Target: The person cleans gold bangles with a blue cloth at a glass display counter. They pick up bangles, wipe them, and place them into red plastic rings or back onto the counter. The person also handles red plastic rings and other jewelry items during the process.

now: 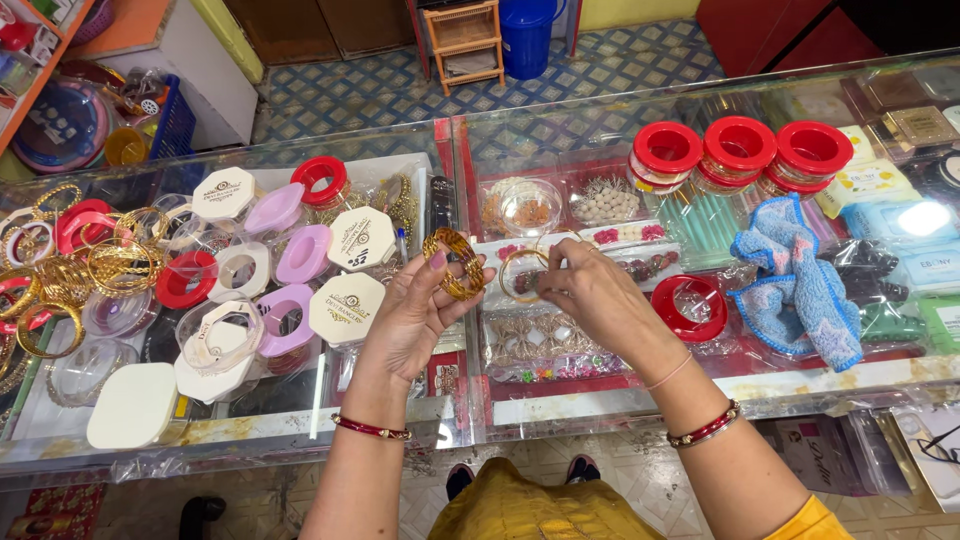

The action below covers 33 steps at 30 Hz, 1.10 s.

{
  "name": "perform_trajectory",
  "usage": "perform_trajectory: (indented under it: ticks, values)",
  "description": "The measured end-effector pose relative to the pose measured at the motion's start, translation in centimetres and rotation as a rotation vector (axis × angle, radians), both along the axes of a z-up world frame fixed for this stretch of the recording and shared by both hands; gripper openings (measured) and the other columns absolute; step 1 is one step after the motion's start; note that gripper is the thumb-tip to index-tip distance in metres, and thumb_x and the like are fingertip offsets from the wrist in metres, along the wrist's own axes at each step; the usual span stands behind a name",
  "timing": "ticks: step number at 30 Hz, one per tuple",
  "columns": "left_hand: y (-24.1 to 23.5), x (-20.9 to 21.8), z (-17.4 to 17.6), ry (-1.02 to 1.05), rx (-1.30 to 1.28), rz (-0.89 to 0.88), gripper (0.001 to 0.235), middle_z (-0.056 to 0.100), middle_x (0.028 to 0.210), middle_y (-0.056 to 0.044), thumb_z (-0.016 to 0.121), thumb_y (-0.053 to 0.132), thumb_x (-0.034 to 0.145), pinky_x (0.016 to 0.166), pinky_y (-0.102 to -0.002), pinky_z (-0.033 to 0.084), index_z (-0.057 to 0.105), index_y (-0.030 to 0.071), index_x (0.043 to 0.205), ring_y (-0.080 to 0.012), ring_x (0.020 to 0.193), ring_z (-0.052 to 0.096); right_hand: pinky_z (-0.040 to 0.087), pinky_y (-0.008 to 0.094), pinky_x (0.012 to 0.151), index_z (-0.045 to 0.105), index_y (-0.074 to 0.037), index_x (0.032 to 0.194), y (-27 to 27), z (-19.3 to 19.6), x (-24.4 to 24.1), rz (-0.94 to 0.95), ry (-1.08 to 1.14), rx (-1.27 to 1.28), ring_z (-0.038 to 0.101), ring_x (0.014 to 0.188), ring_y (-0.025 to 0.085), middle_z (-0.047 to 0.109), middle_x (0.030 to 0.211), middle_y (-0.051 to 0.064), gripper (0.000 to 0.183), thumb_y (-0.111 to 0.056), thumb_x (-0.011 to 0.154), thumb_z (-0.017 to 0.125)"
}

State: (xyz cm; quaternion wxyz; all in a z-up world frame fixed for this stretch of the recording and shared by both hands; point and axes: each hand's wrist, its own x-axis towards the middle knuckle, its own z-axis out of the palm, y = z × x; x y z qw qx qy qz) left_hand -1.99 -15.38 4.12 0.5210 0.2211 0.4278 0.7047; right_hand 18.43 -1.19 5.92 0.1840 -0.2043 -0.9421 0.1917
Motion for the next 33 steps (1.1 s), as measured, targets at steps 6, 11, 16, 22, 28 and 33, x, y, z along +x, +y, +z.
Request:
perform_trajectory:
  ticks: [6,11,16,22,28,33]
  values:
    - [0.4,0.4,0.5,-0.029,-0.033,0.000,0.048,0.075,0.115,-0.012,0.065,0.040,0.093,0.090,-0.035,0.063,0.059,0.003,0.123,-0.0260,0.106,0.075,0.052,0.042,0.092,0.076,-0.003,0.101,0.1,-0.4,0.1,-0.048,0.090,-0.030,0.065,0.104,0.030,0.063,0.112,0.012,0.016,-0.014,0.092,0.070]
    - [1.1,0.7,0.3,0.124,-0.121,0.040,0.043,0.075,0.110,-0.009,0.072,0.035,0.093,0.085,-0.032,0.062,0.065,0.001,0.119,-0.0203,0.101,0.075,0.050,0.044,0.095,0.075,-0.003,0.094,-0.7,0.1,-0.1,-0.028,0.021,-0.027,0.060,0.115,0.034,0.061,0.121,0.017,0.034,-0.027,0.072,0.085]
    - [1.5,1.2,-0.2,0.216,-0.187,0.105,0.044,0.077,0.104,-0.008,0.079,0.026,0.085,0.074,-0.025,0.061,0.068,0.003,0.121,-0.0127,0.089,0.073,0.047,0.047,0.097,0.072,-0.001,0.083,-1.2,-0.1,-0.8,-0.037,0.108,0.101,0.055,0.121,0.041,0.058,0.127,0.026,0.033,-0.025,0.068,0.088]
    - [1.5,1.7,-0.3,0.355,-0.223,0.148,0.061,0.078,0.107,-0.007,0.085,0.020,0.078,0.074,-0.025,0.061,0.064,0.000,0.131,-0.0103,0.089,0.073,0.051,0.043,0.095,0.064,-0.001,0.090,-1.1,0.1,-1.1,-0.110,0.030,-0.043,0.063,0.112,0.035,0.065,0.112,0.014,0.033,-0.021,0.074,0.086]
    - [1.3,1.7,-0.3,0.304,-0.186,0.136,0.068,0.075,0.115,-0.013,0.084,0.016,0.078,0.080,-0.029,0.064,0.056,-0.005,0.136,-0.0159,0.095,0.075,0.057,0.033,0.080,0.056,-0.007,0.112,-0.4,-1.3,-1.3,-0.027,0.412,-0.749,0.064,0.108,0.017,0.065,0.120,0.006,0.043,-0.013,0.079,0.083]
    - [1.7,2.4,-0.5,0.278,0.002,0.049,0.067,0.071,0.122,-0.019,0.081,0.010,0.084,0.087,-0.030,0.063,0.051,-0.009,0.140,-0.0191,0.103,0.074,0.053,0.031,0.095,0.044,-0.009,0.129,-0.2,-1.8,-1.3,0.258,0.550,-1.091,0.059,0.116,0.013,0.060,0.142,0.013,0.047,-0.009,0.093,0.074]
